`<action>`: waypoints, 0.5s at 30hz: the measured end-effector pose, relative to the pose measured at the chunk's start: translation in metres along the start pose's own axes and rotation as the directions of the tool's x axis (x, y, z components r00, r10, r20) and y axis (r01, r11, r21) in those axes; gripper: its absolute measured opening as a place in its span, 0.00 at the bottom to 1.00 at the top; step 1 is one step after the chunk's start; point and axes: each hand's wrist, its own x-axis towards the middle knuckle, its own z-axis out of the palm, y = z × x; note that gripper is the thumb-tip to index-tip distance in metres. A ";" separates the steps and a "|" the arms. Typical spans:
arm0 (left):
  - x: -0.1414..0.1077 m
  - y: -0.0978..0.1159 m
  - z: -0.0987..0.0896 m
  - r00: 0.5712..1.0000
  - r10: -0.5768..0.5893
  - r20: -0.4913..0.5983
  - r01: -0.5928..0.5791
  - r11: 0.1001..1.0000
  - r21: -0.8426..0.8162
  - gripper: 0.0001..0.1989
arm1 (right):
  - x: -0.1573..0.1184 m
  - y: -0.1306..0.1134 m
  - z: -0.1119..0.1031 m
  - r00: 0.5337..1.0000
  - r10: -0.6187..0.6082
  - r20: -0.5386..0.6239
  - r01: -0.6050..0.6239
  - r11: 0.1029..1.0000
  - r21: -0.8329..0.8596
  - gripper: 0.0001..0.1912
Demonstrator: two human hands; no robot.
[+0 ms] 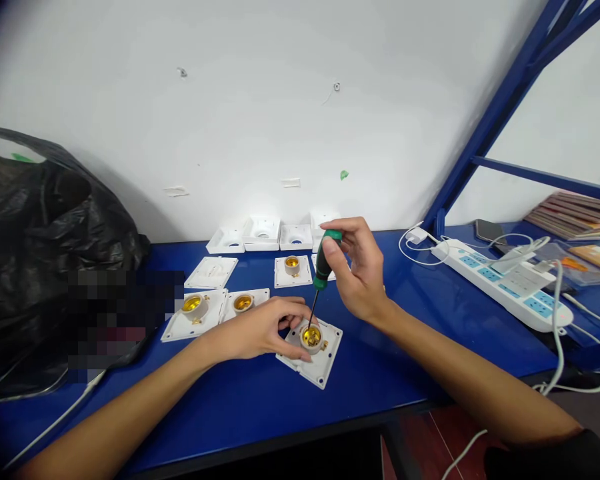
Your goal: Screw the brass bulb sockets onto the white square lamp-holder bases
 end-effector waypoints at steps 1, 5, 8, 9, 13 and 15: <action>0.000 0.001 0.000 1.000 0.008 0.002 -0.008 1.000 0.017 0.22 | 0.000 0.002 0.002 1.000 0.006 0.017 -0.006 1.000 0.009 0.08; -0.001 0.006 0.000 0.999 0.035 0.030 -0.037 0.996 0.087 0.20 | -0.009 0.009 0.005 0.998 0.046 0.040 -0.047 0.999 0.020 0.07; -0.001 0.008 0.000 0.998 0.049 0.027 -0.052 0.989 0.139 0.19 | -0.017 0.013 0.004 0.998 0.056 0.006 -0.057 0.998 0.030 0.07; -0.001 0.008 0.000 0.998 0.055 0.021 -0.058 0.986 0.153 0.18 | -0.020 0.013 0.003 0.999 0.049 -0.007 -0.049 0.998 0.027 0.07; -0.001 0.007 0.002 0.998 0.065 0.012 -0.066 0.982 0.179 0.18 | -0.026 0.012 -0.003 0.999 -0.029 -0.030 0.029 0.999 -0.013 0.08; -0.001 0.006 0.003 0.998 0.058 0.010 -0.058 0.981 0.183 0.18 | -0.026 0.011 -0.005 0.991 -0.128 -0.031 0.127 0.992 -0.028 0.09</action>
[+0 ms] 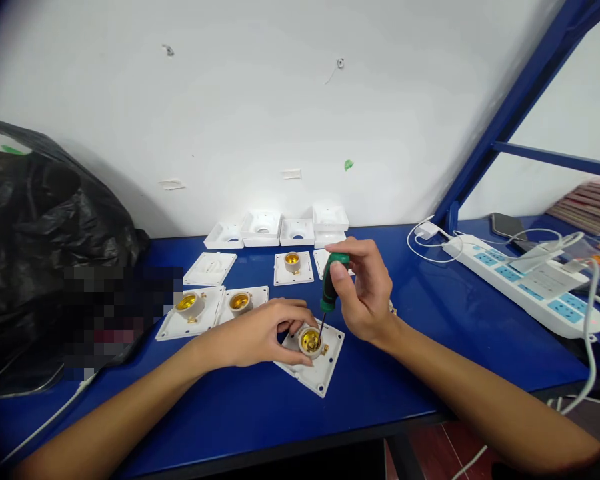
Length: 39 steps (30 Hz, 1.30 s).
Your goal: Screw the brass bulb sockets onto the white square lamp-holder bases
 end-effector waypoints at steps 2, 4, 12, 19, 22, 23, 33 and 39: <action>0.000 0.000 0.000 1.000 -0.009 -0.003 0.009 1.000 0.009 0.18 | 0.001 -0.001 -0.001 0.994 -0.112 0.001 0.112 0.994 -0.010 0.10; -0.001 0.002 -0.002 1.000 -0.008 -0.004 0.008 1.000 0.009 0.17 | 0.003 -0.002 -0.001 0.983 -0.185 -0.006 0.185 0.982 -0.023 0.11; -0.012 0.019 -0.007 0.992 -0.078 0.099 0.087 0.992 -0.092 0.18 | 0.003 -0.008 0.005 0.981 -0.186 -0.055 0.188 0.981 0.041 0.13; -0.006 0.018 -0.004 0.991 -0.128 0.045 0.134 0.976 -0.173 0.16 | -0.002 -0.016 0.003 0.990 -0.132 0.047 0.131 0.991 0.024 0.15; -0.006 0.020 -0.006 0.991 -0.111 0.081 0.123 0.979 -0.161 0.15 | -0.004 -0.017 0.003 0.987 -0.143 0.069 0.139 0.989 0.054 0.17; -0.007 0.020 -0.006 0.990 -0.108 0.094 0.122 0.980 -0.156 0.16 | -0.005 -0.017 0.003 0.985 -0.156 0.073 0.151 0.986 0.065 0.18; -0.013 0.021 -0.002 0.983 -0.173 0.062 0.179 0.979 -0.094 0.12 | -0.005 -0.019 0.008 0.978 -0.167 0.126 0.151 0.980 0.130 0.20; -0.013 0.021 -0.003 0.987 -0.157 0.039 0.160 0.983 -0.091 0.11 | -0.005 -0.019 0.009 0.977 -0.173 0.127 0.156 0.978 0.135 0.20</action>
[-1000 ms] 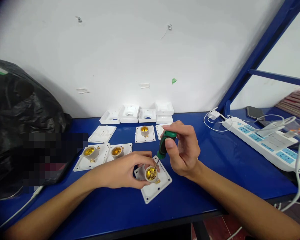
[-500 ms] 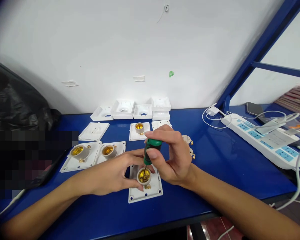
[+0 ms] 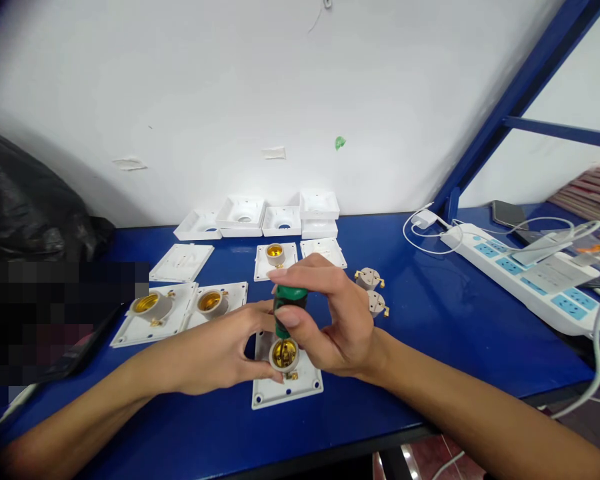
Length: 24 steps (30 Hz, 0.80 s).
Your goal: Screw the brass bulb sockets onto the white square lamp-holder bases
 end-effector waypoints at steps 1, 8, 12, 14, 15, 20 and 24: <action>0.000 0.000 0.000 1.000 0.007 0.001 -0.007 1.000 -0.008 0.11 | 0.000 0.000 0.000 1.000 0.002 0.002 -0.002 1.000 -0.010 0.21; 0.000 -0.002 0.000 1.000 -0.008 0.010 0.008 1.000 -0.026 0.14 | 0.000 -0.002 -0.003 0.999 0.004 0.039 -0.005 1.000 0.007 0.21; 0.000 0.000 -0.001 1.000 -0.004 0.016 0.005 0.999 -0.041 0.11 | 0.001 -0.003 -0.003 0.998 0.017 0.067 -0.018 0.999 0.026 0.21; 0.001 0.003 -0.002 1.000 0.007 0.022 -0.006 0.999 -0.054 0.09 | 0.003 -0.004 -0.003 0.994 0.031 0.100 -0.038 0.997 0.061 0.22; 0.002 0.004 -0.003 1.000 0.015 0.025 -0.013 0.998 -0.058 0.09 | 0.004 -0.005 -0.004 0.991 0.035 0.127 -0.045 0.996 0.076 0.22; 0.001 0.005 -0.002 1.000 -0.007 0.023 0.008 0.998 -0.069 0.09 | 0.009 -0.011 -0.003 0.968 0.045 0.246 -0.076 0.990 0.118 0.23; 0.001 0.001 -0.001 0.999 -0.029 0.027 0.030 0.997 -0.064 0.11 | 0.009 -0.010 -0.002 0.996 -0.014 0.093 0.015 1.000 -0.007 0.31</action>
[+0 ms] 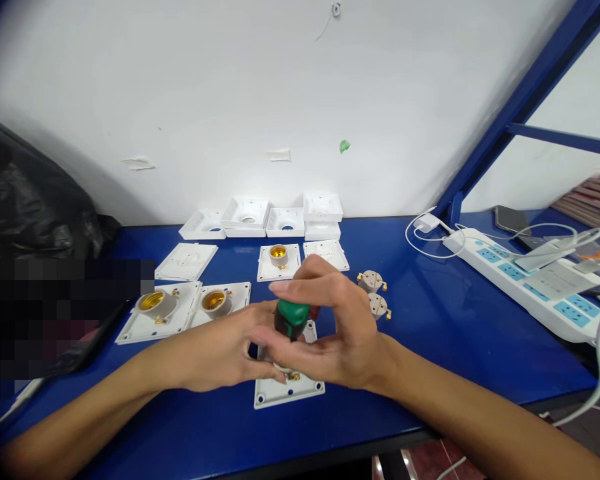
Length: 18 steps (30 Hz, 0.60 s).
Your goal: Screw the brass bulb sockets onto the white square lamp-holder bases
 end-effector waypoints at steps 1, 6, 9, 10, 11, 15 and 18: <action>0.000 0.000 -0.001 1.000 -0.006 0.013 0.006 1.000 0.001 0.11 | 0.000 0.001 0.000 1.000 -0.025 -0.009 0.025 0.999 -0.022 0.33; 0.001 0.006 -0.005 0.998 -0.025 0.061 0.026 0.999 -0.030 0.11 | 0.000 0.003 -0.002 0.992 -0.004 0.127 -0.007 0.996 0.086 0.28; 0.001 0.007 -0.005 0.999 -0.028 0.047 0.029 0.999 -0.013 0.12 | -0.001 0.001 -0.003 0.986 0.060 0.153 -0.089 0.978 0.186 0.26; 0.001 0.007 -0.005 0.999 -0.023 0.033 0.023 1.000 -0.004 0.12 | -0.001 0.001 -0.003 0.982 0.081 0.171 -0.118 0.969 0.217 0.25; 0.001 0.006 -0.004 1.000 -0.016 0.019 0.016 1.000 0.005 0.13 | -0.001 0.000 -0.004 0.977 0.100 0.189 -0.146 0.958 0.248 0.25; 0.002 0.003 -0.003 1.000 0.020 0.007 -0.020 1.000 0.001 0.16 | -0.003 -0.002 -0.005 0.961 0.155 0.230 -0.229 0.911 0.342 0.23; 0.004 0.003 -0.004 0.998 0.059 0.035 -0.059 0.998 -0.021 0.12 | -0.004 -0.002 -0.005 0.950 0.197 0.240 -0.275 0.892 0.359 0.24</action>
